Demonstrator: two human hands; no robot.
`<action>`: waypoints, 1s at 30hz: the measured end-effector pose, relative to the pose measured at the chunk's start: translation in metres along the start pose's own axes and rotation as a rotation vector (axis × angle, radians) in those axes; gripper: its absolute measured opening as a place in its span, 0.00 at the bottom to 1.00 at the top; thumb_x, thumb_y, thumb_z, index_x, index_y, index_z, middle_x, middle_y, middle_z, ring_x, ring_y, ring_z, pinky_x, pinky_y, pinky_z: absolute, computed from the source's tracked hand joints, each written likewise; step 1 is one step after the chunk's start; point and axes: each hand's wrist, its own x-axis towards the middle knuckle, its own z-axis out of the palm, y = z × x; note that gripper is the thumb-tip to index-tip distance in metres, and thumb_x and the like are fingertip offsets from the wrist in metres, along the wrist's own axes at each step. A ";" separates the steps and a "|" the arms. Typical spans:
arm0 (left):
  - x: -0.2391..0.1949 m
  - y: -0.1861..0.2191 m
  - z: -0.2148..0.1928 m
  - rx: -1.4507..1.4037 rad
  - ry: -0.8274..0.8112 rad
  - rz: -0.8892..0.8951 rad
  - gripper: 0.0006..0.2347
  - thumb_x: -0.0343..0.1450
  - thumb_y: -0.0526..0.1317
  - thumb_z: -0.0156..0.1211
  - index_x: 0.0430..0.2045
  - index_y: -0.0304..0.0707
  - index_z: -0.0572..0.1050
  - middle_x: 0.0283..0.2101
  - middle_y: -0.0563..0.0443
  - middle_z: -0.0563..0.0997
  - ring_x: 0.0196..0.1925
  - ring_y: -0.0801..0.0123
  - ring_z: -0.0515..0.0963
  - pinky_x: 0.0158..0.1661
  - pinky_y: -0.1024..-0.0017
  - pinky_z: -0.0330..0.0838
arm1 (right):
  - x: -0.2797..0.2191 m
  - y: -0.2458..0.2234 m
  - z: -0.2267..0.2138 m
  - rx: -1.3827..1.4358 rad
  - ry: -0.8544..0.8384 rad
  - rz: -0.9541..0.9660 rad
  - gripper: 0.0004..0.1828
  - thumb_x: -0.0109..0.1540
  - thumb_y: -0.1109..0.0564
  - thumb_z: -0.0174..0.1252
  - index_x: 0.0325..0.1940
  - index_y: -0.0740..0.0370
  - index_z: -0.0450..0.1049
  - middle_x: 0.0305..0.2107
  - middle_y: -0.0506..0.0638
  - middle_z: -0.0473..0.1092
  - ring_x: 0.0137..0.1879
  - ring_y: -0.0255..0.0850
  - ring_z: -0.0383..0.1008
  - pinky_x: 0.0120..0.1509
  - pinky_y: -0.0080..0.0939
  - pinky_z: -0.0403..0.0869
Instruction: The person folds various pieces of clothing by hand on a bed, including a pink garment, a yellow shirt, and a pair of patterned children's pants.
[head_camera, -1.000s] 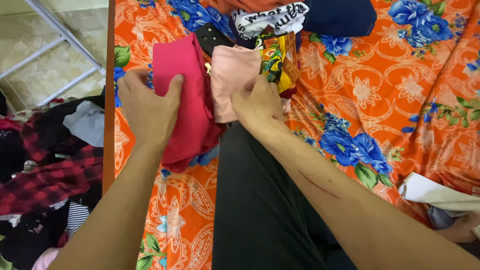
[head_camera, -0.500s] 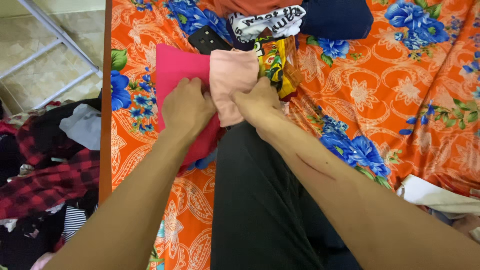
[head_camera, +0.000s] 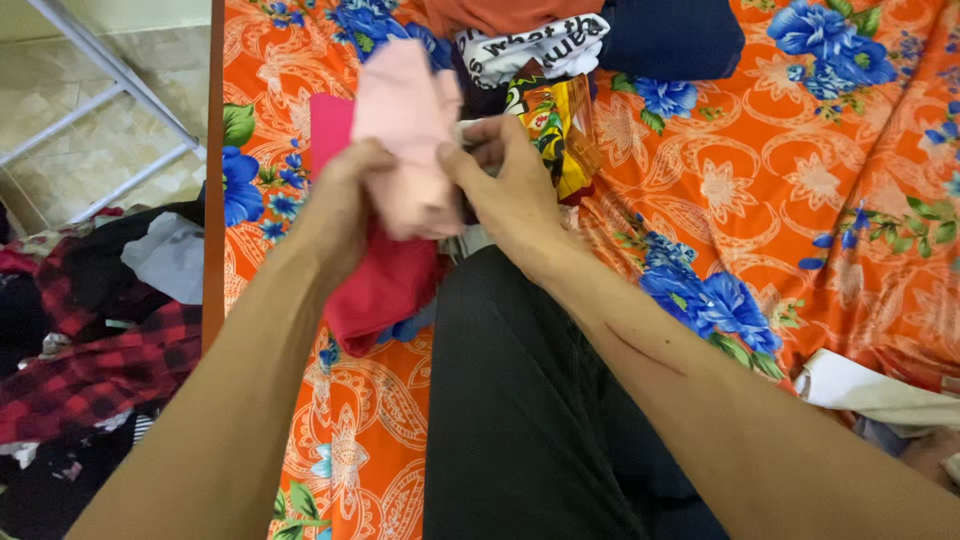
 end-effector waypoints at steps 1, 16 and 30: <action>-0.001 0.004 -0.008 -0.001 0.003 0.000 0.17 0.58 0.45 0.56 0.37 0.40 0.76 0.28 0.54 0.78 0.28 0.63 0.81 0.24 0.65 0.76 | -0.002 -0.003 0.000 0.000 -0.003 0.000 0.26 0.59 0.39 0.60 0.54 0.57 0.72 0.39 0.52 0.77 0.50 0.52 0.80 0.53 0.52 0.75; -0.017 -0.019 -0.015 1.032 0.710 0.491 0.32 0.66 0.56 0.70 0.54 0.32 0.65 0.49 0.31 0.70 0.51 0.29 0.76 0.48 0.40 0.72 | -0.001 0.018 0.005 -0.340 -0.025 0.129 0.26 0.59 0.42 0.57 0.58 0.52 0.66 0.54 0.55 0.62 0.63 0.56 0.70 0.61 0.58 0.71; 0.038 -0.111 -0.013 1.888 0.736 0.766 0.28 0.79 0.56 0.38 0.73 0.44 0.64 0.76 0.42 0.54 0.75 0.45 0.56 0.65 0.35 0.54 | -0.011 0.002 0.002 -0.325 0.004 0.032 0.20 0.58 0.49 0.51 0.53 0.56 0.69 0.54 0.53 0.64 0.63 0.47 0.66 0.65 0.47 0.64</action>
